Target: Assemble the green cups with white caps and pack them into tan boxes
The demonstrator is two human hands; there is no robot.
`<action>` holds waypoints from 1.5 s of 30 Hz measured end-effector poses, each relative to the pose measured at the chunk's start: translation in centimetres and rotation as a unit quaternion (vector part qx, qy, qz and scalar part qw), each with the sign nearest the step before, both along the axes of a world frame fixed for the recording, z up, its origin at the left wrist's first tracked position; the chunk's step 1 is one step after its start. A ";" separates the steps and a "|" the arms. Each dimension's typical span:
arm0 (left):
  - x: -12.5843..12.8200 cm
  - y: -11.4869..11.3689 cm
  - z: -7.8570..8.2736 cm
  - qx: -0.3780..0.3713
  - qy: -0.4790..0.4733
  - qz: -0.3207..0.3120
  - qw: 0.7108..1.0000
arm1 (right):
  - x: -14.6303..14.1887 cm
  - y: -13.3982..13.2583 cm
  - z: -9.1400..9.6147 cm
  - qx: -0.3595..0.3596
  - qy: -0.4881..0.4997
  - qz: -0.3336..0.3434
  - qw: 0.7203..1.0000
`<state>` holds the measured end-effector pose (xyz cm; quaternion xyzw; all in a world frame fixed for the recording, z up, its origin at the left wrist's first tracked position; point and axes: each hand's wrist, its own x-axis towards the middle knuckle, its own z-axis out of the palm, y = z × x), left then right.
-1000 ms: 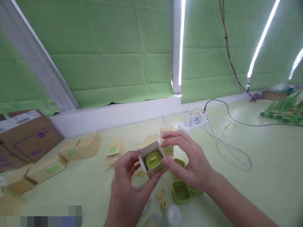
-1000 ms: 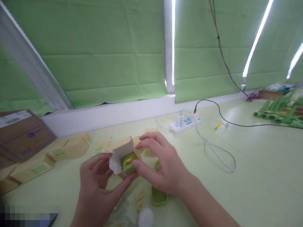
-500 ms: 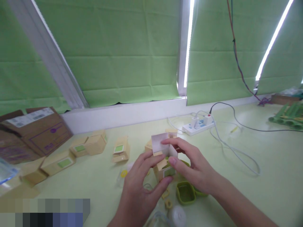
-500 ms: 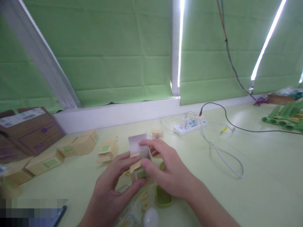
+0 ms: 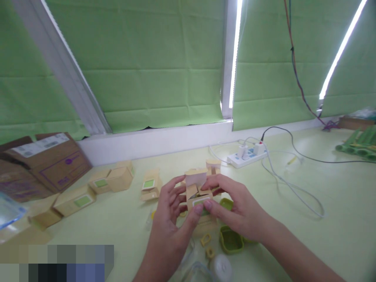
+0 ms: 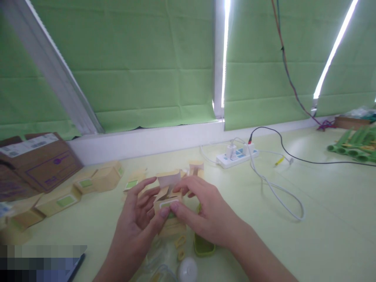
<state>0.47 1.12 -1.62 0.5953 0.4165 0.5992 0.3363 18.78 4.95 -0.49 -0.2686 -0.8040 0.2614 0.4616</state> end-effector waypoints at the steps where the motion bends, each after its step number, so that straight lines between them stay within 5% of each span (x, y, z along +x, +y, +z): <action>1: 0.1 0.0 0.1 -0.010 -0.016 -0.003 1.000 | 0.0 0.0 0.0 0.000 -0.006 0.001 1.000; 7: 0.4 -0.4 1.3 -0.093 -0.059 0.011 0.994 | 0.0 -0.4 0.4 -0.003 -0.031 0.015 0.999; 15: 0.4 -0.5 1.5 -0.068 -0.023 0.022 0.997 | -0.1 -0.2 -0.3 -0.065 0.031 0.009 0.997; 24: -0.2 -0.4 1.2 -0.021 0.094 0.031 0.995 | 0.1 -0.3 -0.1 -0.014 -0.008 0.020 1.000; 45: 0.3 -0.7 1.4 -0.032 0.075 0.001 0.997 | -0.1 -0.3 -0.1 0.019 -0.048 0.010 0.999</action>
